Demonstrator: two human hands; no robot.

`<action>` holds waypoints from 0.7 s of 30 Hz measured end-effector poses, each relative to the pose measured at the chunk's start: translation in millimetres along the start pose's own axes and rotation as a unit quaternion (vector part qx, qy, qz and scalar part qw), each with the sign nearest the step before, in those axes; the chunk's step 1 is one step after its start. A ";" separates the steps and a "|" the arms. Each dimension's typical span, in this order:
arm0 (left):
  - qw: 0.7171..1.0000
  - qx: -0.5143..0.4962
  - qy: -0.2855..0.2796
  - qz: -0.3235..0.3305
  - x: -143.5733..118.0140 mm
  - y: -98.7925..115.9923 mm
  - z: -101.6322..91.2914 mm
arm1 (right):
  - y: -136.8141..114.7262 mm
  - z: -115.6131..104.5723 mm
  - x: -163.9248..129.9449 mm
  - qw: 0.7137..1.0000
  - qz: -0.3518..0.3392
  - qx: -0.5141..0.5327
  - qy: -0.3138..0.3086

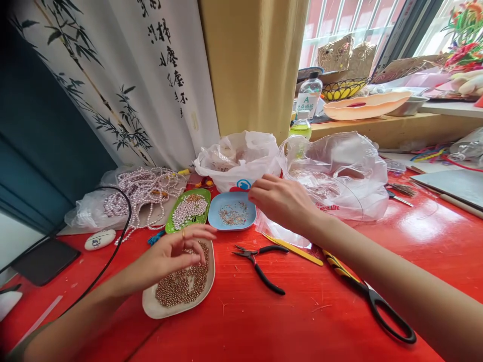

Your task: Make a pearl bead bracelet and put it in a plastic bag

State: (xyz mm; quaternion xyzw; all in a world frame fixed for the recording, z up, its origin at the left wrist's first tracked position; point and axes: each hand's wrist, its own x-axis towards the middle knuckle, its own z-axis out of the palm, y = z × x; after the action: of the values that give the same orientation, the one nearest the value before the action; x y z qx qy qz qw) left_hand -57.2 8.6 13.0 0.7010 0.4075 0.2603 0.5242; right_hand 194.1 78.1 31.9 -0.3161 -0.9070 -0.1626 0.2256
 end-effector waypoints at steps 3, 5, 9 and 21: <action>0.997 0.004 0.080 0.004 15.6 1.1 4.3 | -3.6 -13.1 -0.2 0.999 0.034 -0.025 0.025; 0.996 0.054 0.076 -0.001 29.5 3.4 10.8 | -6.0 -16.6 -1.7 0.997 0.052 -0.037 0.032; 0.976 0.217 0.010 0.021 57.5 2.9 30.0 | -2.3 -14.0 -7.3 0.988 0.123 -0.054 0.079; 0.975 0.223 0.004 -0.002 78.0 -1.1 38.9 | 8.6 1.5 -21.7 0.993 0.096 0.045 0.046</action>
State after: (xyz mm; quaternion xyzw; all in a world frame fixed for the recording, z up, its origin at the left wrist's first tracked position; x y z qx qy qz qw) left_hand 14.8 54.2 -5.2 0.7988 0.4583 0.1644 0.3534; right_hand 214.4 74.4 20.8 -0.3832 -0.8678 -0.1136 0.2953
